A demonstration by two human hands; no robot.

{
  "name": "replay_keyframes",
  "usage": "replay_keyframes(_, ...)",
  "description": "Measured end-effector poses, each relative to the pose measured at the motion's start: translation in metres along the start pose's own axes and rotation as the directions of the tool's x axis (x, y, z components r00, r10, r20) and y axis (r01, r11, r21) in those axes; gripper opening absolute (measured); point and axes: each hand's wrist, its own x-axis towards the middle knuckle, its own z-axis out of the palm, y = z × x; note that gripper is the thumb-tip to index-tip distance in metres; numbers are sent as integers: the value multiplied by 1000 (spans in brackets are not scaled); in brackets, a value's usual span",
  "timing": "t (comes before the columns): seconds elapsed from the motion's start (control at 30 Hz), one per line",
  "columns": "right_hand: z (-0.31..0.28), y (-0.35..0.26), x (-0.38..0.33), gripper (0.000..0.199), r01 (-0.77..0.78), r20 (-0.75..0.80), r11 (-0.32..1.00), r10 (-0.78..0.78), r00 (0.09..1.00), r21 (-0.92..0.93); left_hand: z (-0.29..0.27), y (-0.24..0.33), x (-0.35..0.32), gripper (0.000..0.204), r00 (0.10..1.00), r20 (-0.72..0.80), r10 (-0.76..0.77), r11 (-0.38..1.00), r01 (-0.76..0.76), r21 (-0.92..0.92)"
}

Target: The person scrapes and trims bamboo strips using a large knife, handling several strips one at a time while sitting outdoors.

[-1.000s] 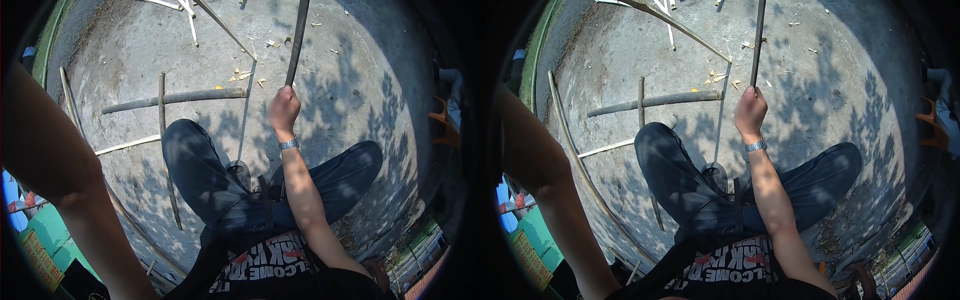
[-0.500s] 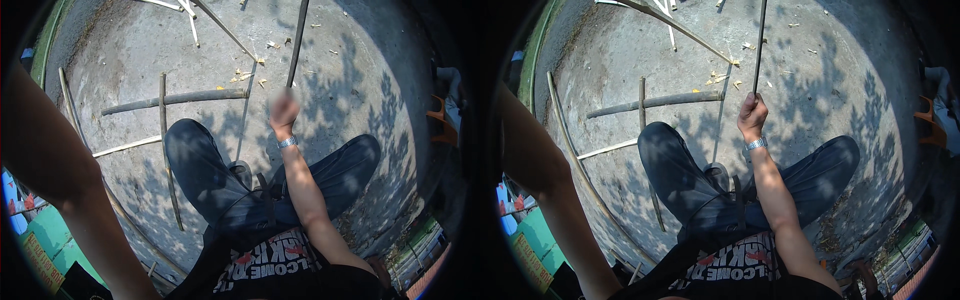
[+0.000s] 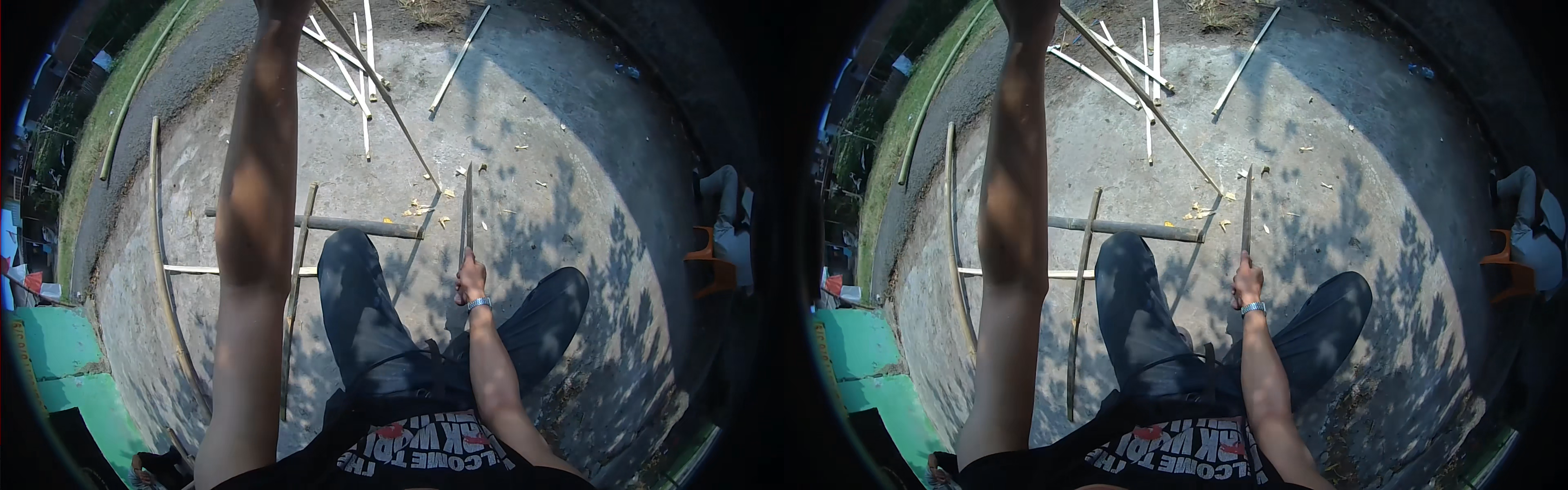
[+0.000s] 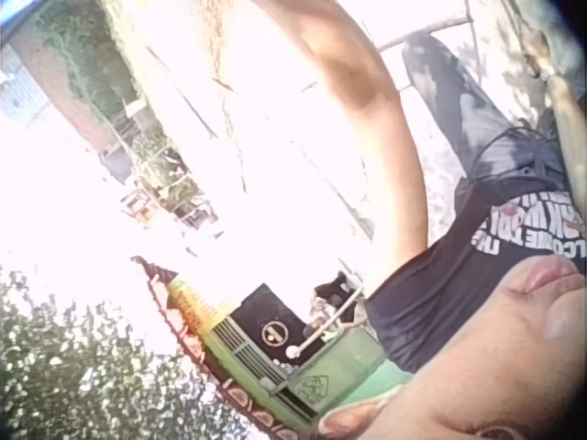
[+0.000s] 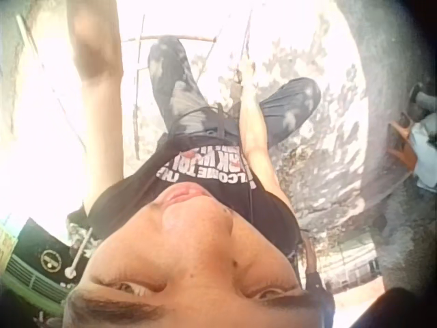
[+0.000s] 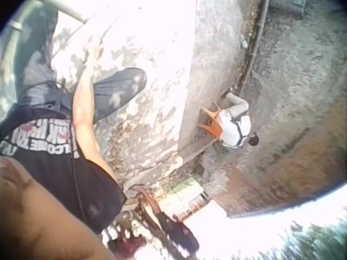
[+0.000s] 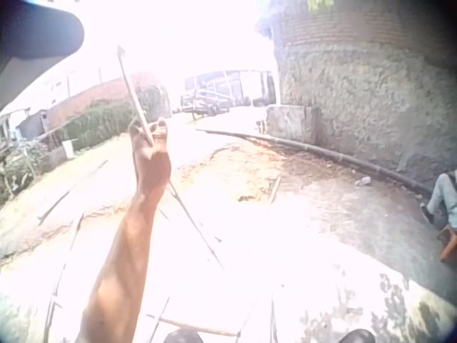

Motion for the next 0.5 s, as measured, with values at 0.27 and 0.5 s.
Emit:
replay_keyframes(0.27, 2, -16, -3, 58, 11, -15, 971, -8, 1000, 237, -89, -134, -218, 39, 886, 201, -417, 909, 403, 109)
replay_keyframes(0.5, 1, 3, -3, 58, -115, -10, 973, 119, 993, 198, -174, -159, -222, 38, 819, 120, -561, 826, 563, 25)
